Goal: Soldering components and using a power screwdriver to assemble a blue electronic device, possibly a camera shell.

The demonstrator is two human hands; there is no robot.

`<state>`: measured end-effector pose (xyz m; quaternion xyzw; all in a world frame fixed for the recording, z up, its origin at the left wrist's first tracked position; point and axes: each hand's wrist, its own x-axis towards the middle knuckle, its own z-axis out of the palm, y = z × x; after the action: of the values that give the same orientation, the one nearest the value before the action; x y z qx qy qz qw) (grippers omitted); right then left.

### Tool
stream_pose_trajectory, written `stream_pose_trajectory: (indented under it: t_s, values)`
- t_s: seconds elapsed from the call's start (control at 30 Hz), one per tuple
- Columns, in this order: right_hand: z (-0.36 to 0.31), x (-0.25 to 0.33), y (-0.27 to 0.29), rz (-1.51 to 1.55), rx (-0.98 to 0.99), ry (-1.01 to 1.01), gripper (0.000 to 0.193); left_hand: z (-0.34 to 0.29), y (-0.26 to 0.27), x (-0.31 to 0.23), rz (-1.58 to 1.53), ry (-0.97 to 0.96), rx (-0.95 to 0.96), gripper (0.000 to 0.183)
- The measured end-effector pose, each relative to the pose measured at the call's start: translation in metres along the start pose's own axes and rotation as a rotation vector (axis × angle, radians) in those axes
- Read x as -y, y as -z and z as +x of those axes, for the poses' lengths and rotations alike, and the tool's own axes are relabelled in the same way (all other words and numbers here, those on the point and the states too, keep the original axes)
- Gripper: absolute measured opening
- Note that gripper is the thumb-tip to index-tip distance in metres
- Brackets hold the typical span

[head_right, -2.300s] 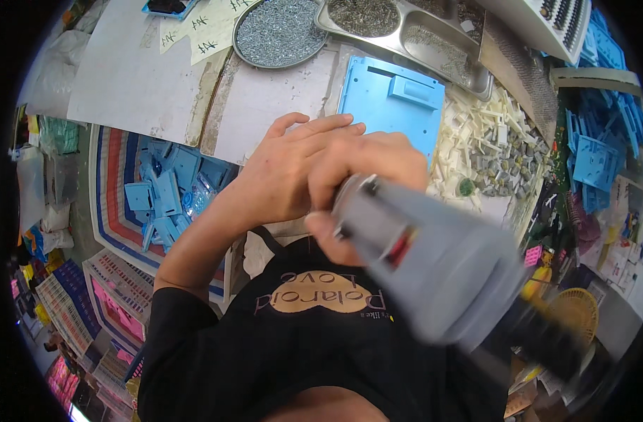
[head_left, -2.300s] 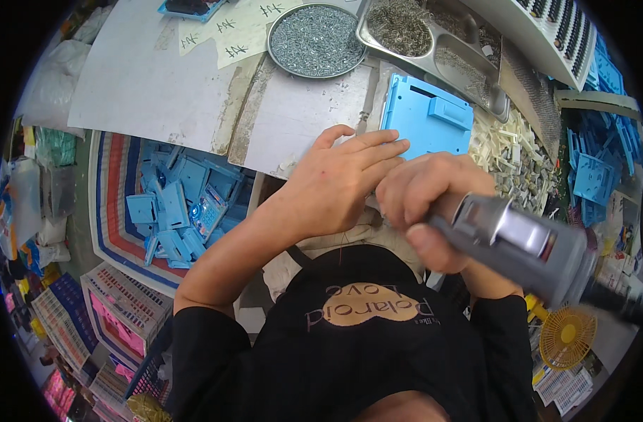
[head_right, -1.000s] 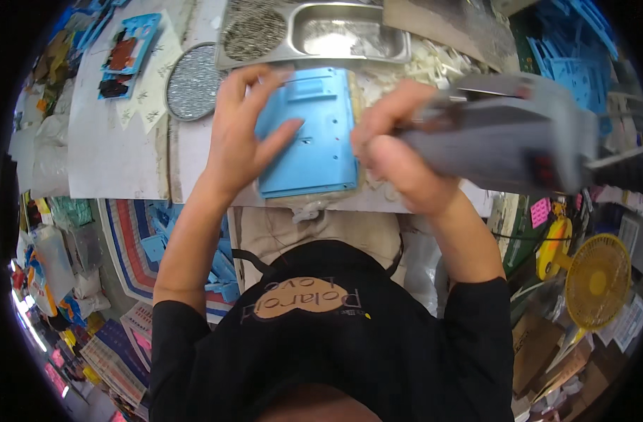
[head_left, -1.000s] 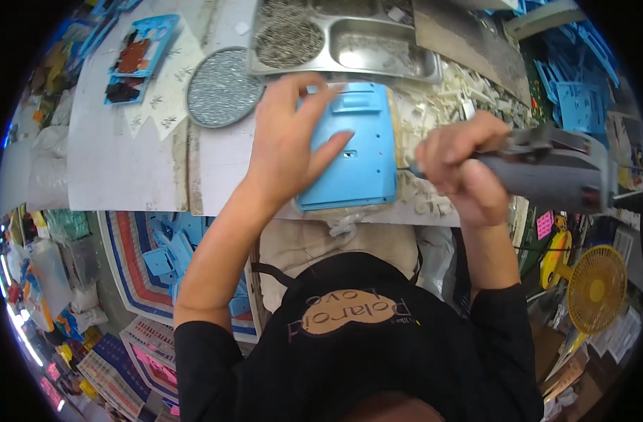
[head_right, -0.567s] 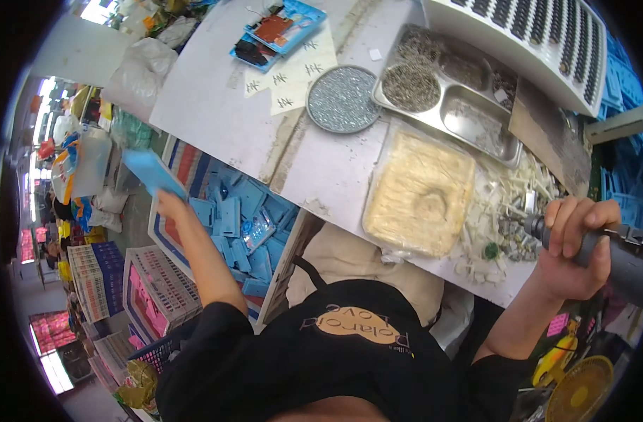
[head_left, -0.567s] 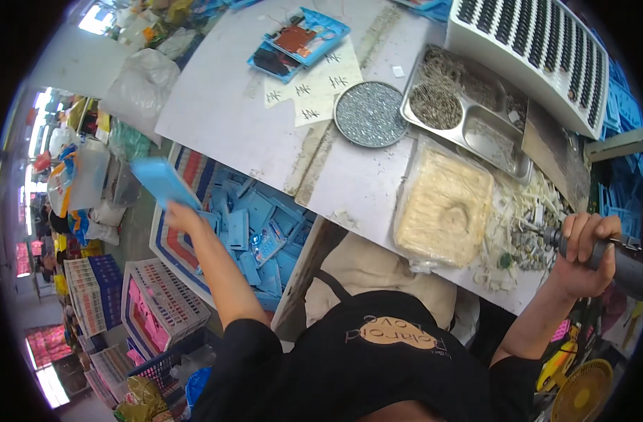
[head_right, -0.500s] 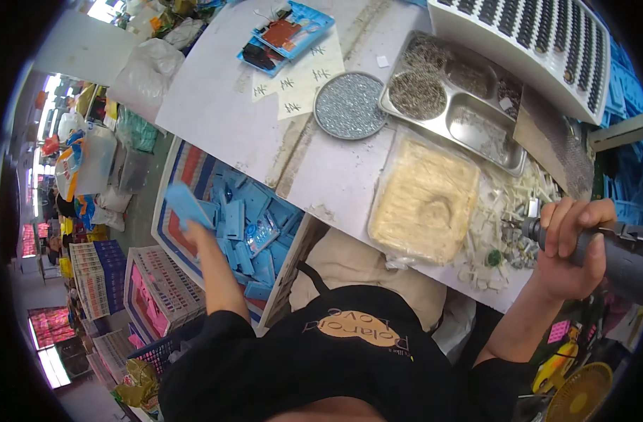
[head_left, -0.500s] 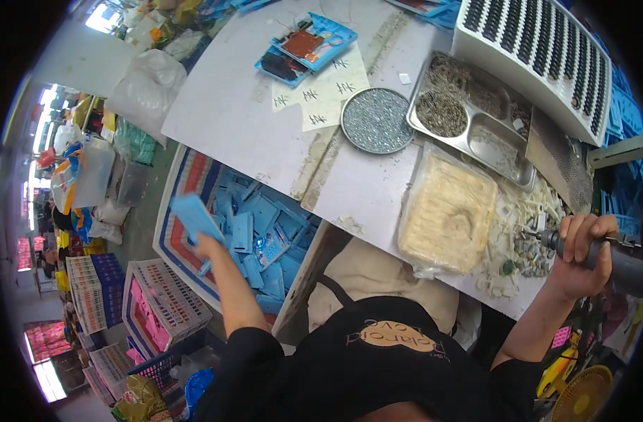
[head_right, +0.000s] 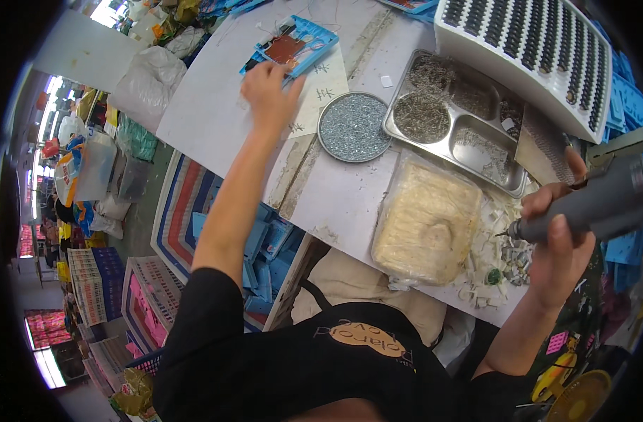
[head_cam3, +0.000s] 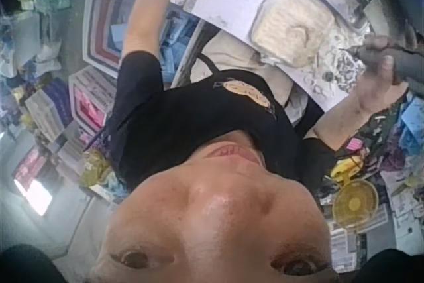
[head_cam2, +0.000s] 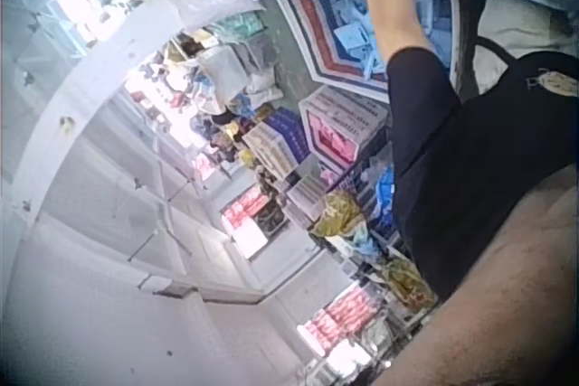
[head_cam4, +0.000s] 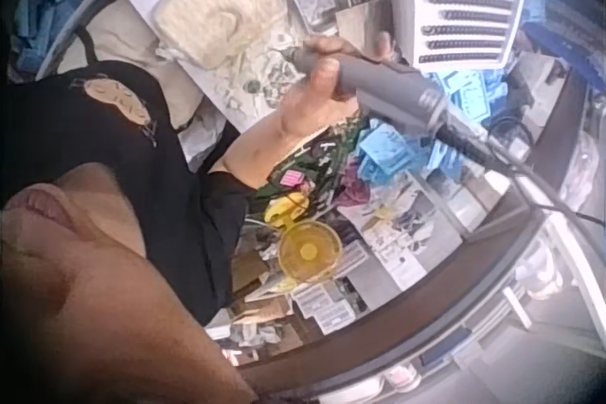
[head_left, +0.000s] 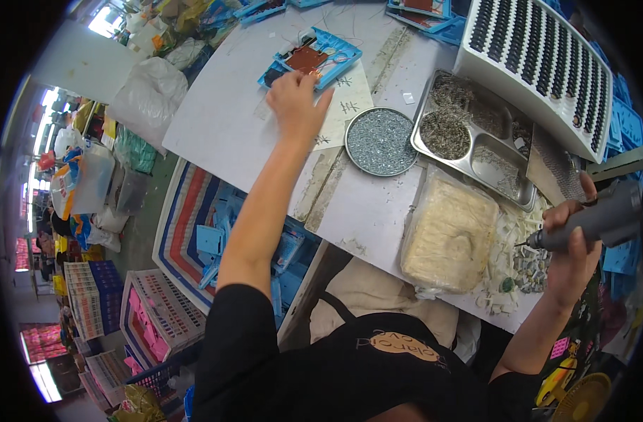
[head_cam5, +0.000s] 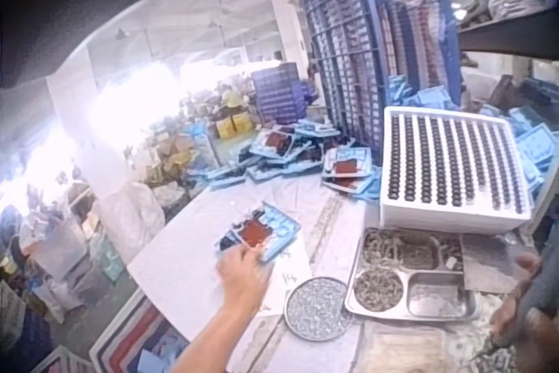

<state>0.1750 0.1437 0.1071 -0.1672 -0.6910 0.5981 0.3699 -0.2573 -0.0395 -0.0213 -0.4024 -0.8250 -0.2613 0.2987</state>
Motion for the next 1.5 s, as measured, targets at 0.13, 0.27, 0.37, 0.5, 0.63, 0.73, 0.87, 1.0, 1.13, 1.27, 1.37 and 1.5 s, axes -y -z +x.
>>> stream_pose_trajectory:
  t_s: [0.13, 0.27, 0.37, 0.5, 0.63, 0.73, 0.87, 1.0, 1.13, 1.27, 1.37, 1.5]
  values:
    - [-0.023, 0.002, 0.015, -0.391, -0.149, 0.137, 0.078, 0.028, -0.046, 0.014, 0.177, -0.109, 0.108, 0.021]
    - [-0.056, -0.017, 0.013, -0.572, -0.427, 0.408, 0.060, 0.038, -0.037, 0.012, 0.048, -0.162, 0.062, 0.016]
    - [-0.080, -0.029, 0.011, -0.250, -0.103, 0.155, 0.046, 0.033, 0.018, -0.040, -0.151, -0.219, 0.086, 0.016]
    - [-0.051, -0.065, -0.041, 0.482, 0.229, -0.556, 0.069, -0.013, 0.102, -0.114, -0.315, -0.381, 0.204, 0.019]
    - [-0.031, -0.081, -0.068, 1.010, 0.174, -0.587, 0.088, -0.066, 0.140, -0.160, -0.478, -0.585, 0.288, 0.020]
    - [-0.044, -0.078, -0.054, 0.752, 0.077, -0.493, 0.075, -0.098, 0.140, -0.177, -0.588, -0.620, 0.362, 0.019]
    - [-0.068, -0.075, -0.034, 0.045, -0.102, -0.365, 0.056, -0.117, 0.129, -0.192, -0.666, -0.654, 0.486, 0.016]
    - [-0.086, -0.095, -0.017, -0.627, -0.113, -0.193, 0.051, -0.130, 0.114, -0.192, -0.670, -0.712, 0.560, 0.023]
    - [-0.084, -0.100, -0.023, -0.939, -0.090, -0.085, 0.039, -0.135, 0.104, -0.184, -0.698, -0.701, 0.701, 0.024]
    - [-0.067, -0.107, -0.030, -0.957, -0.072, -0.188, 0.028, -0.129, 0.103, -0.179, -0.705, -0.635, 0.785, 0.022]
    - [-0.056, -0.116, -0.028, -0.943, -0.049, -0.170, 0.025, -0.126, 0.105, -0.179, -0.700, -0.625, 0.800, 0.021]
    - [-0.054, -0.108, -0.021, -0.767, -0.014, -0.282, 0.022, -0.132, 0.107, -0.177, -0.680, -0.629, 0.775, 0.021]
